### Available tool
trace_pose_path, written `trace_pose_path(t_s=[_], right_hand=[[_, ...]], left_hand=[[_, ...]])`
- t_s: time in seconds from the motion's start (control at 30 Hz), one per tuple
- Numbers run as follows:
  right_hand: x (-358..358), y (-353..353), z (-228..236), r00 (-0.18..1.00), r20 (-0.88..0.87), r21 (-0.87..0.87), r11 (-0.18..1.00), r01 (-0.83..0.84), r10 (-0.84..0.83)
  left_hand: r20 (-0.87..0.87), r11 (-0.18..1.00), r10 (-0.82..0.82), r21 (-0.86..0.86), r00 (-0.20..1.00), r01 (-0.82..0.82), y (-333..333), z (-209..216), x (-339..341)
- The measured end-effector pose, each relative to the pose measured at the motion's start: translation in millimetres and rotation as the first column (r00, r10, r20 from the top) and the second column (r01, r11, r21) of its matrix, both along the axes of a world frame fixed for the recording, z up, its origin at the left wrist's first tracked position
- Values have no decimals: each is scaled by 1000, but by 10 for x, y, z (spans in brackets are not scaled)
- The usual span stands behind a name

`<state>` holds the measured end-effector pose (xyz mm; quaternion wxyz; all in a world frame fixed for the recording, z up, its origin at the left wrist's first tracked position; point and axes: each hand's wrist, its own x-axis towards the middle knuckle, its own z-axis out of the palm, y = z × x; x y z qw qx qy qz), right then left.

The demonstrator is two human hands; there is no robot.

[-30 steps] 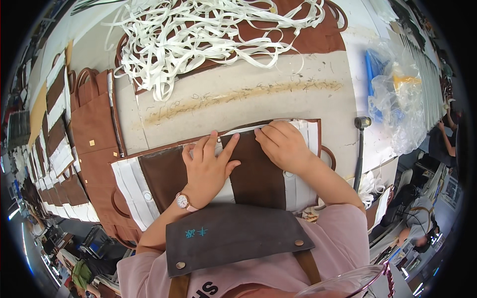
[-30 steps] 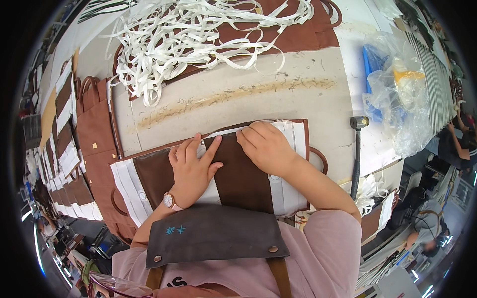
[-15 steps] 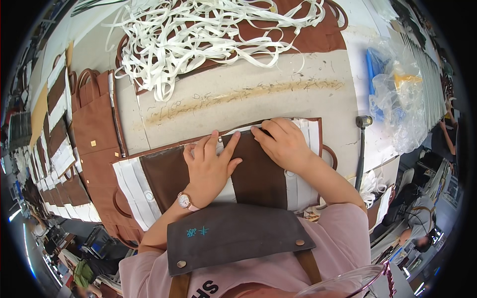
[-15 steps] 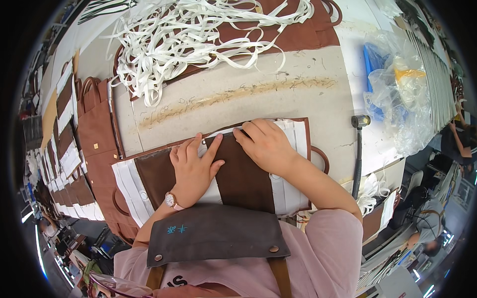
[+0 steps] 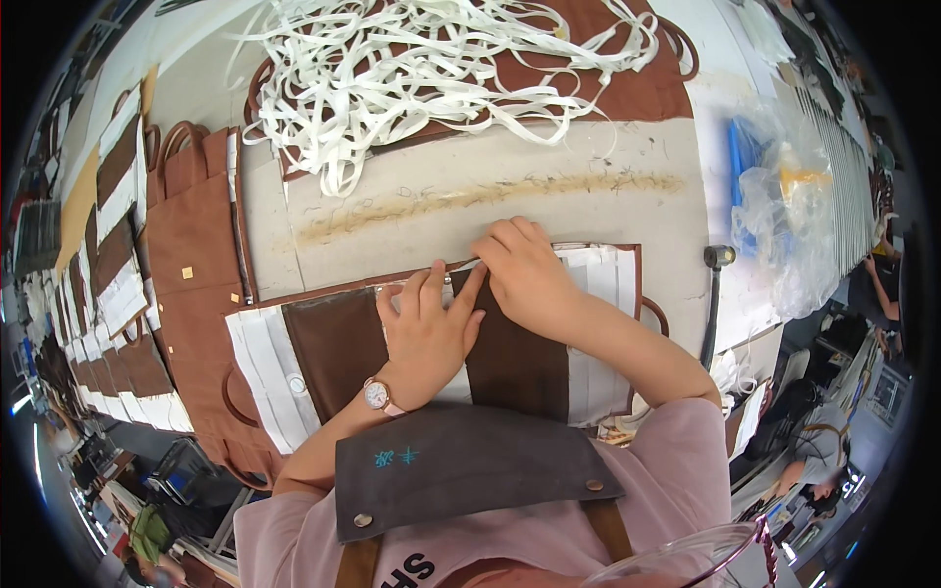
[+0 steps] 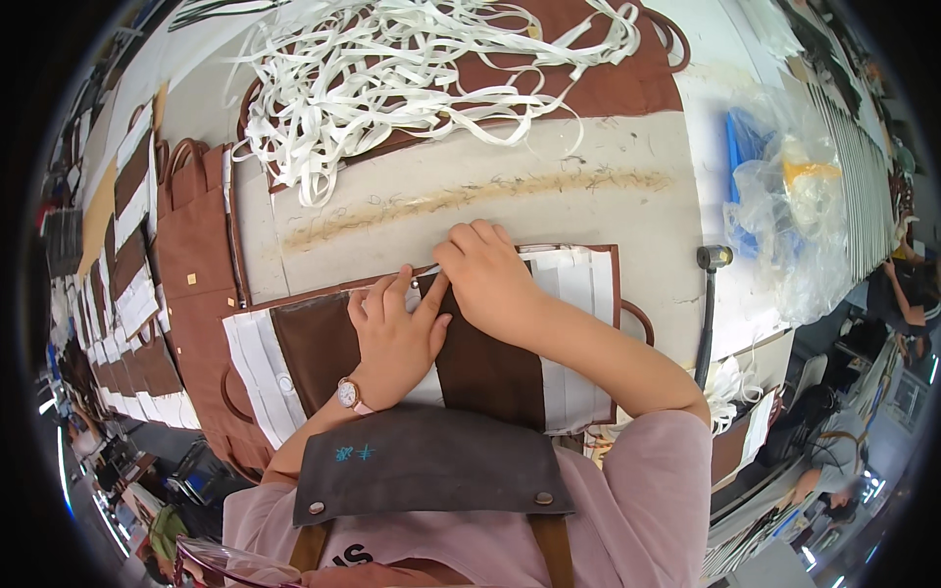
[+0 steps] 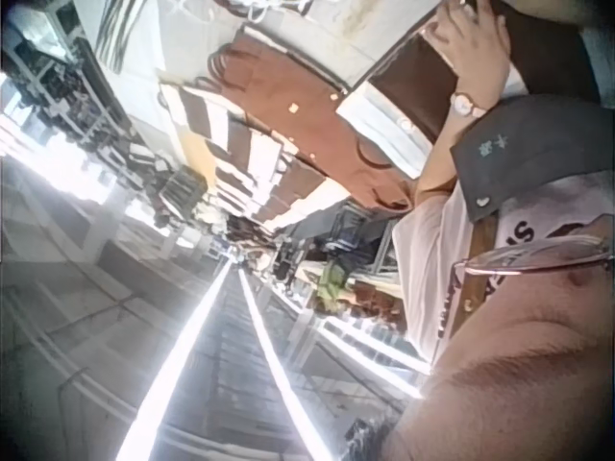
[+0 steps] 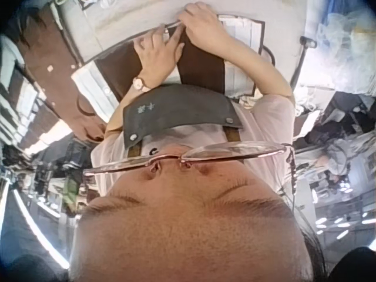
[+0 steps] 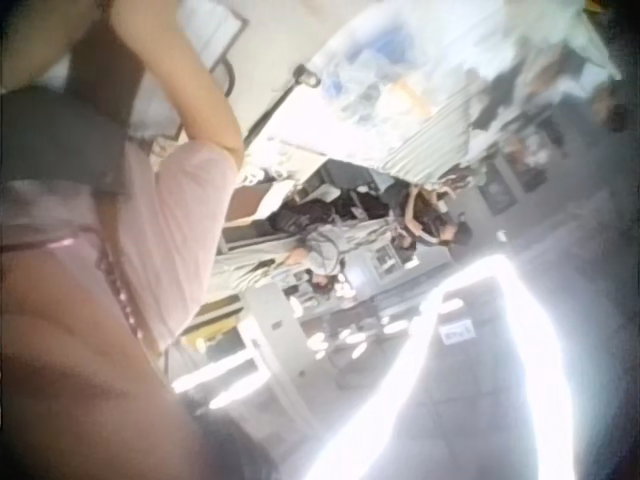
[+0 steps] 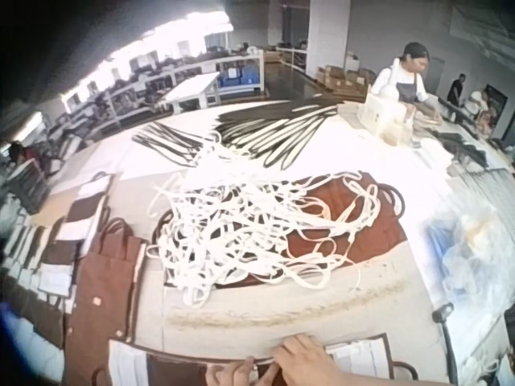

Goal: The person assembles a brown handbag by hand, attaching a white strap to the bag's edge and securing it with a hammer. They also use scissors to trim excess material from the strap. The task is performed at a workbench in a workshop setting.

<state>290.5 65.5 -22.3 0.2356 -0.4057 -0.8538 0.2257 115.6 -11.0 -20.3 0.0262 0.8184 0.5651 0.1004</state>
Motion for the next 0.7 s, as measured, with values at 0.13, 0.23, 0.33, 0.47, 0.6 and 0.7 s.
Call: trace_pose_path(t_s=[0.13, 0.23, 0.33, 0.47, 0.6, 0.7], right_hand=[[47, 45, -25, 998, -47, -126, 991, -35, 29], [32, 91, 35, 999, -6, -165, 986, -33, 32], [9, 137, 41, 998, -38, -140, 989, -50, 45], [23, 149, -42, 983, -118, -98, 984, -150, 138], [150, 163, -61, 962, -90, -60, 963, -263, 257], [193, 161, -46, 939, -4, 30, 938, -345, 345]], left_hand=[[52, 1000, -12, -6, 999, 13, -36, -38, -42], [30, 1000, -14, -9, 999, 14, -40, -32, -41], [23, 1000, -10, -18, 1000, 10, -42, -20, -41], [25, 1000, -11, -23, 1000, 12, -38, -12, -42], [48, 1000, 0, -30, 999, 1, -16, 8, -50], [69, 1000, 2, -30, 998, 0, -35, -7, -79]])
